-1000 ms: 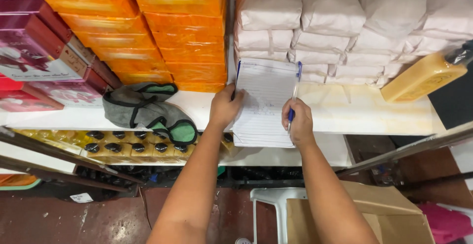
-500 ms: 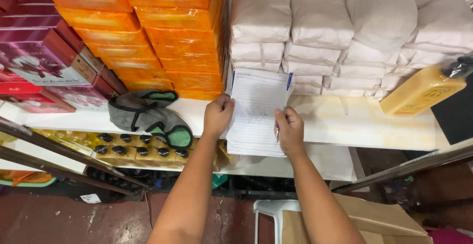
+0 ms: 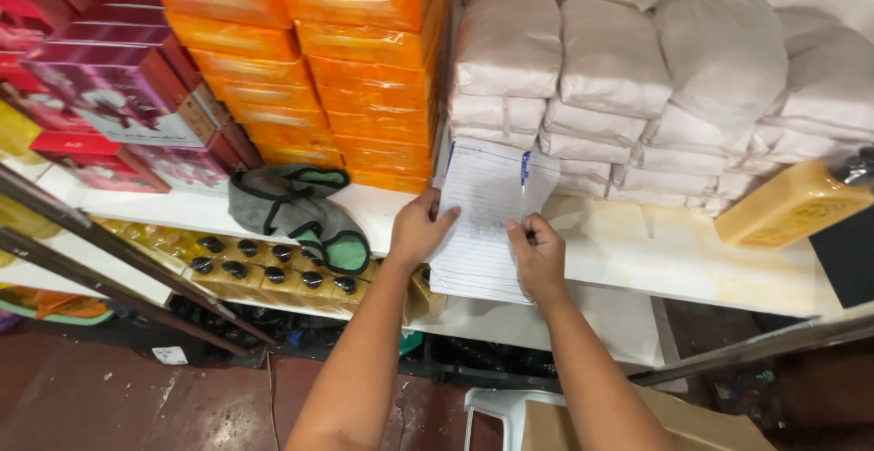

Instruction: Recording inventory in a notebook and then wiping down lotion bottles with a cloth on a store shelf.

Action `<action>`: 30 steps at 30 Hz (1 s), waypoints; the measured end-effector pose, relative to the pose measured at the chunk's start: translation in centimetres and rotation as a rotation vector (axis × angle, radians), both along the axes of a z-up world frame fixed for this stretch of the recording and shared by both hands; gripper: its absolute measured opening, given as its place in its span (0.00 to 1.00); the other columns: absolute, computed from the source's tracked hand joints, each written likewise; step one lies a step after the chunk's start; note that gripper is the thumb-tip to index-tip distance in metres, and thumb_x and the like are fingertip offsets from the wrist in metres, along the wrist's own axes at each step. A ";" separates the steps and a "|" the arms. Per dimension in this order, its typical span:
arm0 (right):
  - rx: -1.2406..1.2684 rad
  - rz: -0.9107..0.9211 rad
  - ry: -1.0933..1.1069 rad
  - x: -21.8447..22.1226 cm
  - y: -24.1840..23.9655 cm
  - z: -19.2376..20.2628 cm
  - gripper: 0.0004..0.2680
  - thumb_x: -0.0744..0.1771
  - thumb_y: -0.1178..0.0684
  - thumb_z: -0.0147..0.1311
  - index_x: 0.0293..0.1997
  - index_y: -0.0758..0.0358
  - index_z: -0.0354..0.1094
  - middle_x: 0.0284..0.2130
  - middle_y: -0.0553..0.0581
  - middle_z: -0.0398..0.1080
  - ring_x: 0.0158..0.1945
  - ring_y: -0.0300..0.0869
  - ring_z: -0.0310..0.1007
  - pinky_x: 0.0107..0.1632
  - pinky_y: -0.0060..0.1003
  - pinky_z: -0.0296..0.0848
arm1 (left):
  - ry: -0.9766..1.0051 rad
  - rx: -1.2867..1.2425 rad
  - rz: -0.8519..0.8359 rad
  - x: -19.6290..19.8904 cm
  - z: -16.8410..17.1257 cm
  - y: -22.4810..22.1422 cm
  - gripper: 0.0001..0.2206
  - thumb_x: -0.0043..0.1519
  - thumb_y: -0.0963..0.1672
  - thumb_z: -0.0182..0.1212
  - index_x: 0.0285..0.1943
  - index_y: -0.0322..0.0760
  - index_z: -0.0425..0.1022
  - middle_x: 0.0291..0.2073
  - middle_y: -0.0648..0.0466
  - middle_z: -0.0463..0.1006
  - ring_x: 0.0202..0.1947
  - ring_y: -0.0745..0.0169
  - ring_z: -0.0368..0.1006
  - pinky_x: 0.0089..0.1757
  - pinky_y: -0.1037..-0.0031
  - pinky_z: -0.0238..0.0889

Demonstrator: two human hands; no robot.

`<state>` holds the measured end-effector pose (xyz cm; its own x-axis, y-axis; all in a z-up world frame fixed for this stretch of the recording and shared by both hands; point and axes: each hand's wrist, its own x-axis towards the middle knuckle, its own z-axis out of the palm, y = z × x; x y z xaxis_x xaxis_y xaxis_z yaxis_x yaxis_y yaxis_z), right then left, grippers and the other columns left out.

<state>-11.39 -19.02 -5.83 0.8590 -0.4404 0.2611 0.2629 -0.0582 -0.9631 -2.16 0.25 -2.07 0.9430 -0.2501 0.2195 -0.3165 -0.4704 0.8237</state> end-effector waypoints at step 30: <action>-0.436 -0.201 -0.072 -3.0 27.9 12.1 0.09 0.67 0.61 0.58 0.53 0.65 0.73 0.41 0.50 0.67 0.40 0.33 0.69 0.42 0.27 0.71 | 0.194 -0.891 -0.313 -1.7 4.5 25.7 0.06 0.69 0.40 0.53 0.51 0.33 0.62 0.43 0.51 0.76 0.44 0.71 0.70 0.48 0.76 0.65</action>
